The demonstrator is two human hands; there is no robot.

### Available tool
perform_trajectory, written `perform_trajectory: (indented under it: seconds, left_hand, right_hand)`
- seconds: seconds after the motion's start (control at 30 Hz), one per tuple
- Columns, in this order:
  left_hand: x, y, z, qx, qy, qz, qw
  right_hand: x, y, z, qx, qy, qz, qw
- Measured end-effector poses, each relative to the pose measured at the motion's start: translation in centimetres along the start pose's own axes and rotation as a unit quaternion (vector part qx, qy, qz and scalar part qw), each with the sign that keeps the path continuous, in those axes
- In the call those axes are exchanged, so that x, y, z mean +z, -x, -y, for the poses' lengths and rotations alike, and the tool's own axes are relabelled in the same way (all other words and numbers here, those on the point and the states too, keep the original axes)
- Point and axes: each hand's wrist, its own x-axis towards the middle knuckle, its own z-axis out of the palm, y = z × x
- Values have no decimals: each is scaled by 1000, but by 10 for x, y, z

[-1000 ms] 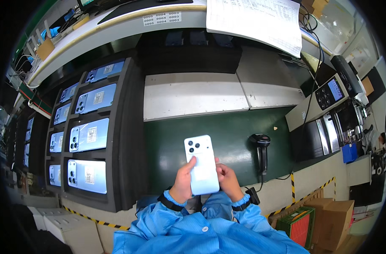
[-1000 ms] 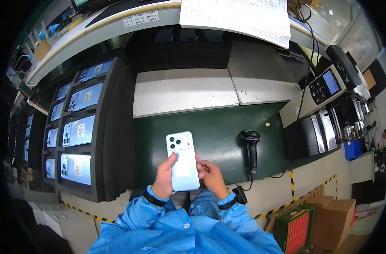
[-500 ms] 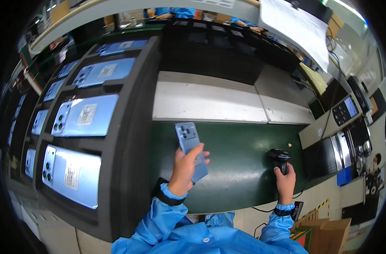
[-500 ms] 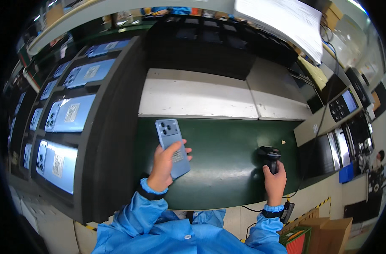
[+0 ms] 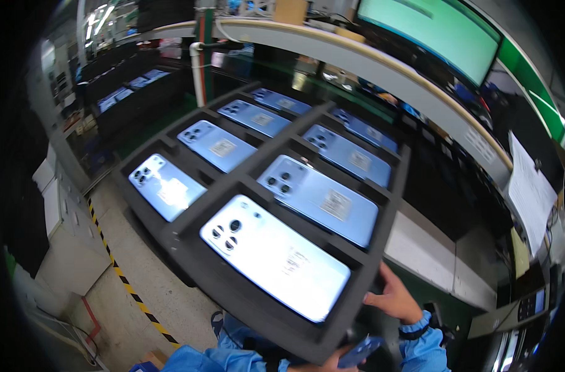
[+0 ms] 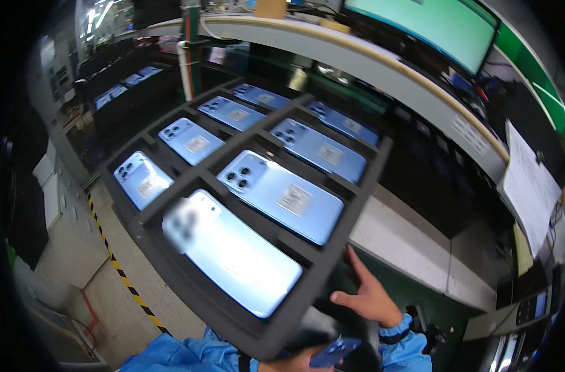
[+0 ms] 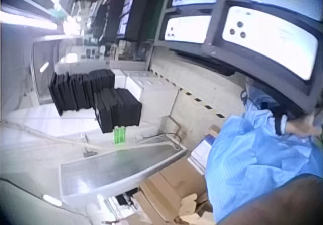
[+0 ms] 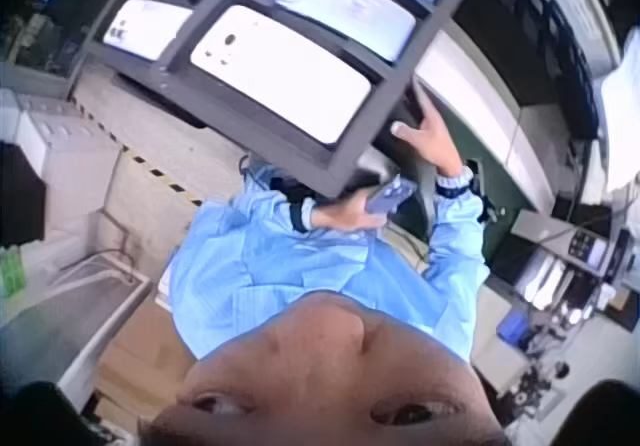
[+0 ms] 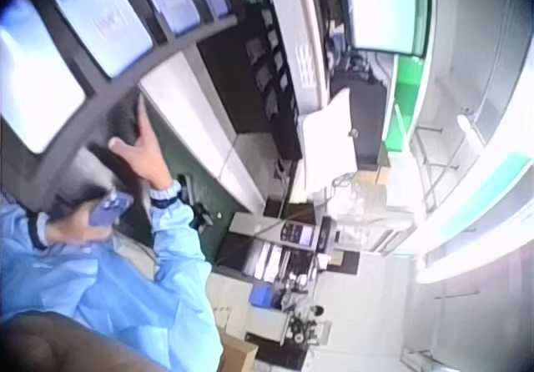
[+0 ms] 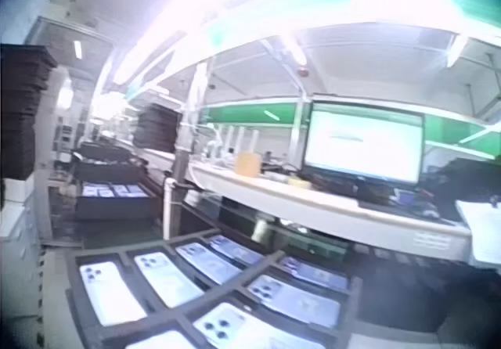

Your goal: Sorting and arranging smartphones into foam-padded trays and scanning them at a manufacturing workstation.

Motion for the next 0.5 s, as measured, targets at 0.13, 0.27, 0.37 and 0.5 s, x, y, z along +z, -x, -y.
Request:
perform_trajectory:
  seconds: [0.13, 0.27, 0.37, 0.5]
  left_hand:
    - [-13, 25, 20, 3, 76, -30, 997]
    - [-40, 23, 9, -2, 104, -4, 995]
    - [-50, 30, 5, -4, 122, -1, 992]
    - [-61, 33, 7, -12, 141, 23, 990]
  right_hand:
    - [-5, -24, -114, -3, 242, 109, 964]
    - [13, -17, -92, 55, 113, 34, 992]
    - [30, -20, -102, 61, 40, 7, 997]
    - [44, -31, -116, 38, -123, -22, 991]
